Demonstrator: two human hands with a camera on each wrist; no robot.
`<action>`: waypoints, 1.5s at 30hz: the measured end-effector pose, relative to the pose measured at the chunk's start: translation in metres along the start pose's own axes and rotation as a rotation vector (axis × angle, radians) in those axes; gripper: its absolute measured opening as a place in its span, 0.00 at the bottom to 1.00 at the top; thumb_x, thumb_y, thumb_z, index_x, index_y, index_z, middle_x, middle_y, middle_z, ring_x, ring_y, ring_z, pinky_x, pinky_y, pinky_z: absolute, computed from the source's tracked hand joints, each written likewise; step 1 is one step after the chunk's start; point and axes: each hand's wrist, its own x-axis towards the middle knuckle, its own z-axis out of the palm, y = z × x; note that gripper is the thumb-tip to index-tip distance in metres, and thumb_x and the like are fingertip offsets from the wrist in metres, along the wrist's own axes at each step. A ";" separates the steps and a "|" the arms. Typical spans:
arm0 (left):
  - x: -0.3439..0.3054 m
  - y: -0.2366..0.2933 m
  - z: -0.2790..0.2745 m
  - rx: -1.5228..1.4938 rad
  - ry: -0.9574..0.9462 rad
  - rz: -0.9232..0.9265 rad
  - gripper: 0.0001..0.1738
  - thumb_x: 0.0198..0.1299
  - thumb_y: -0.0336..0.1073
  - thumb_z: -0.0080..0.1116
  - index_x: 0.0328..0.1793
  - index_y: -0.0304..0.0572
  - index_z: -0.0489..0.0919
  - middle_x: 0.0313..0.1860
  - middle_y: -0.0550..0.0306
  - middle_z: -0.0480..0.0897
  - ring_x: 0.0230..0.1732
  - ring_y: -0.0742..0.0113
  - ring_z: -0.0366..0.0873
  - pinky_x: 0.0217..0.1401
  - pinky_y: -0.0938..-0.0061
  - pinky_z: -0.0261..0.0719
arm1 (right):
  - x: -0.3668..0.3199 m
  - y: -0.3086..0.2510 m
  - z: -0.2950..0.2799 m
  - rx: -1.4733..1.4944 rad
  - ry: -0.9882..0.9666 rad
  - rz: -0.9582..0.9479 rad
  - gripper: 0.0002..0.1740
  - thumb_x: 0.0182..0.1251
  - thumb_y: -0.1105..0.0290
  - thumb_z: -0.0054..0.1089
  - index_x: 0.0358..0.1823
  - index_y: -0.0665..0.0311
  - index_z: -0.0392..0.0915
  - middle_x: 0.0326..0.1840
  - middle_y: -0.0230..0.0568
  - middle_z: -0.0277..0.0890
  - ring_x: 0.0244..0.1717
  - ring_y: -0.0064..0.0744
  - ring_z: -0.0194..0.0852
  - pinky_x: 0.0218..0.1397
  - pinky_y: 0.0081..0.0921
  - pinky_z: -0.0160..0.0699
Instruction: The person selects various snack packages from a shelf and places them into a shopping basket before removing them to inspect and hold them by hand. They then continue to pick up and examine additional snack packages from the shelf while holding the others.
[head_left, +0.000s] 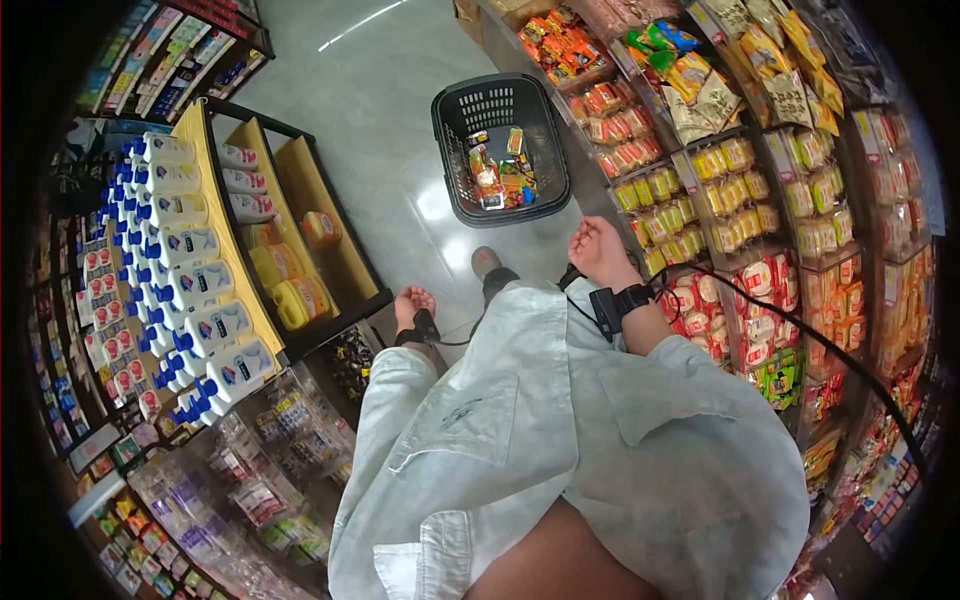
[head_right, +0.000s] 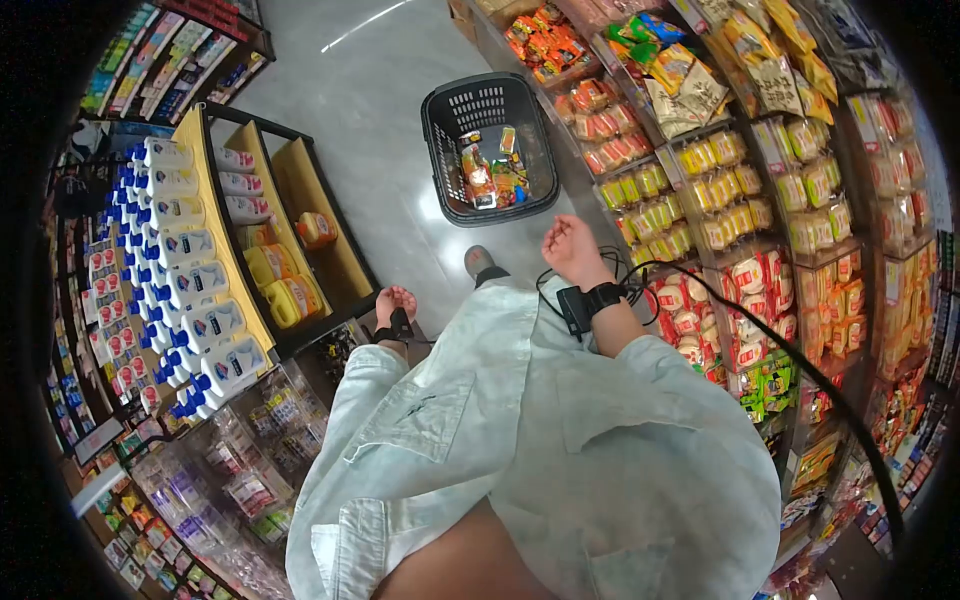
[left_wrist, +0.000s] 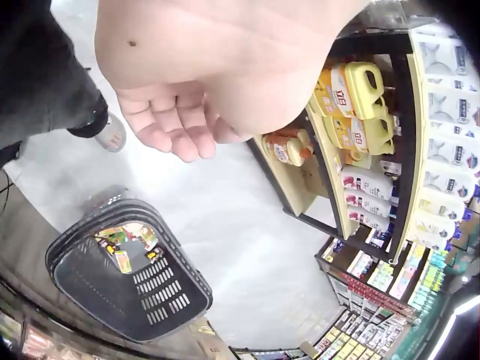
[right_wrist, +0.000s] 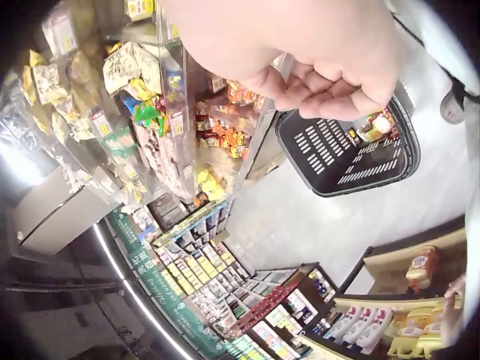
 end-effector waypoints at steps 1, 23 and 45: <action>0.002 0.010 -0.007 0.003 0.021 -0.014 0.12 0.72 0.37 0.46 0.32 0.49 0.73 0.20 0.67 0.74 0.22 0.70 0.75 0.28 0.74 0.77 | 0.003 0.006 0.011 -0.006 -0.026 -0.004 0.06 0.70 0.67 0.64 0.36 0.56 0.76 0.30 0.27 0.73 0.36 0.25 0.73 0.45 0.25 0.75; 0.121 0.086 0.118 0.733 0.119 -0.186 0.19 0.69 0.51 0.56 0.58 0.50 0.79 0.49 0.63 0.81 0.54 0.61 0.77 0.57 0.66 0.76 | 0.240 0.002 0.124 0.104 0.251 0.042 0.07 0.67 0.63 0.66 0.35 0.52 0.75 0.33 0.24 0.74 0.38 0.25 0.73 0.47 0.25 0.74; 0.270 0.057 0.287 2.472 -0.044 0.649 0.36 0.53 0.47 0.69 0.69 0.44 0.77 0.61 0.47 0.79 0.63 0.45 0.76 0.67 0.56 0.75 | 0.709 0.027 -0.073 -1.971 0.511 -0.158 0.41 0.50 0.44 0.77 0.59 0.65 0.79 0.62 0.58 0.79 0.63 0.53 0.79 0.66 0.44 0.76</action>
